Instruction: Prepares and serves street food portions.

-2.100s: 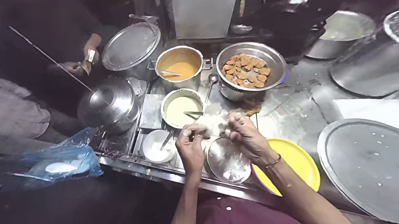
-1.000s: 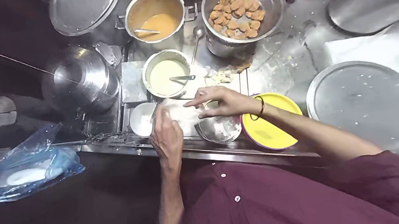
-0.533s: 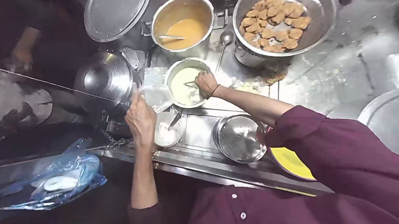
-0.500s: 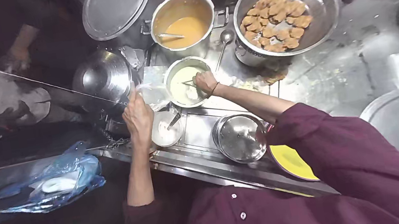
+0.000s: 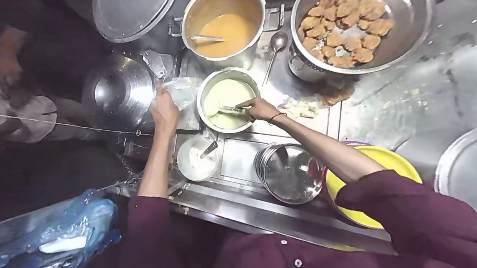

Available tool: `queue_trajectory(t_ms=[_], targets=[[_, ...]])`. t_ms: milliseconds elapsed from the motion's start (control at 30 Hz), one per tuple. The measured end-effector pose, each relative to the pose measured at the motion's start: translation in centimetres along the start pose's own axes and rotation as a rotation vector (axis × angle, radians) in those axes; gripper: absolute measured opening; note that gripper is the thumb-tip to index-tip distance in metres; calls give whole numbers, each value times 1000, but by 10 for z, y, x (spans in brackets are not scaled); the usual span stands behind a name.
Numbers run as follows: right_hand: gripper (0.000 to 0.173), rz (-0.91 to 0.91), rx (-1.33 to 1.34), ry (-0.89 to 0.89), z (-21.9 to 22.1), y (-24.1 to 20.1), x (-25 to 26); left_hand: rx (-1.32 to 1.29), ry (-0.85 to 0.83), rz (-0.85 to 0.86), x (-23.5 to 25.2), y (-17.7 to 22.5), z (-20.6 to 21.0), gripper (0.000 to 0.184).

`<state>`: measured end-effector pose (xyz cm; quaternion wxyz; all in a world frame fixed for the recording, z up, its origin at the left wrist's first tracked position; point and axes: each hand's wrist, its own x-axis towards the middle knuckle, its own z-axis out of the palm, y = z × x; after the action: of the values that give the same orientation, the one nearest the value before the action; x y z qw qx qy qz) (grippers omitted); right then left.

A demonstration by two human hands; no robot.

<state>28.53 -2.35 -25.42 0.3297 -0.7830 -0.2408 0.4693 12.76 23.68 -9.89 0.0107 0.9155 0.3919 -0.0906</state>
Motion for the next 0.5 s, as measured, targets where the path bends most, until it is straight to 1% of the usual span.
queue_trajectory(t_ms=[67,200,233,267,300,333,400,433,500], targets=[[32,-19,74,4,-7,4,-14,-23,31,0,11,-6,4,46],[33,-76,200,1,-27,6,-42,-25,23,-18,26,-10,11,52],[34,-93,219,10,-33,4,-49,-39,22,-27,28,-8,14,57],[34,-111,235,16,-40,-1,-55,-59,17,-32,29,-6,15,67],[35,-132,247,21,-48,-10,-61,-85,11,-34,29,-3,15,70],[35,-148,262,26,-54,-18,-69,-119,11,-20,25,1,15,69],[35,-148,264,35,-68,-33,-89,-193,39,51,6,12,18,56],[35,-132,254,44,-76,-44,-100,-217,44,87,-3,18,19,52],[34,-116,232,53,-89,-62,-116,-255,38,139,-8,33,19,57]])
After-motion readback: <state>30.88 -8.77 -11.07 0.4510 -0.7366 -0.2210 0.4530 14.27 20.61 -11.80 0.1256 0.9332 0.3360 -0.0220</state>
